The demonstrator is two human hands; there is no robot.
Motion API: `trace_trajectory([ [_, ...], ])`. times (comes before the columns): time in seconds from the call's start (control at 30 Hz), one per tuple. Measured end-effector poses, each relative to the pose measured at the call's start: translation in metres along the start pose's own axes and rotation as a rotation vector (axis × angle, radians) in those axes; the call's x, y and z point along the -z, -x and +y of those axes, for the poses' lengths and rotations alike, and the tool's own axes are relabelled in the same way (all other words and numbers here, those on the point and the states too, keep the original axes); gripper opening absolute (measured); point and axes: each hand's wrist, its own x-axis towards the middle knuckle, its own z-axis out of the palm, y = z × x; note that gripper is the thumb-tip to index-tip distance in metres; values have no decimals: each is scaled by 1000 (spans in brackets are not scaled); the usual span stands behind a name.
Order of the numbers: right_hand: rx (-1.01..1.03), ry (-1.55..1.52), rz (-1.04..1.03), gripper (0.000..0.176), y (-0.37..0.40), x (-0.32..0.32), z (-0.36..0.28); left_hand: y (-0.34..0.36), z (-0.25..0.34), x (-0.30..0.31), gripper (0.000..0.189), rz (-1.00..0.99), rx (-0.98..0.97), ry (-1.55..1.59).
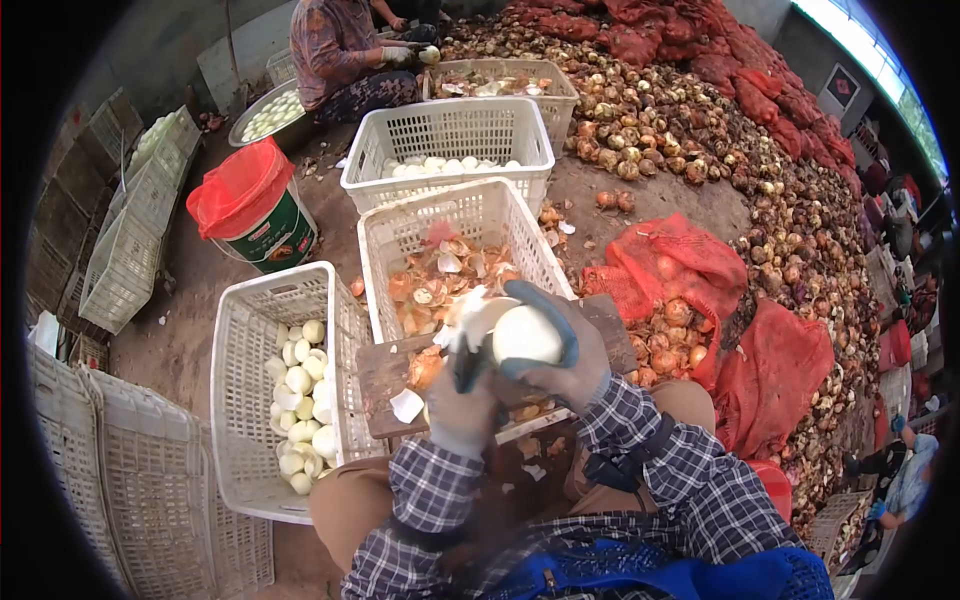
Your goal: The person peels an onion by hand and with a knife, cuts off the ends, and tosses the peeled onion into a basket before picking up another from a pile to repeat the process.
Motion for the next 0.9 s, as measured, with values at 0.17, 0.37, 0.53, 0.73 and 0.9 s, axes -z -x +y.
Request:
trace_trajectory([
  [0.17, -173, -604, -13, 78, -5, 3, 6, -24, 5, 24, 22, -114, 150, 266],
  [0.37, -402, -1500, 5, 79, -9, 9, 32, -41, -10, 33, 36, -372, 201, 556],
  [0.53, -456, -1545, 135, 78, -9, 19, 36, -49, -15, 18, 47, -47, 346, 342],
  [0.73, -51, -1310, 800, 49, 45, 67, -68, -65, -22, 11, 42, -291, 320, 276],
  [0.9, 292, -733, 1161, 34, 171, 131, -75, -64, -41, 7, 42, -331, 371, 170],
])
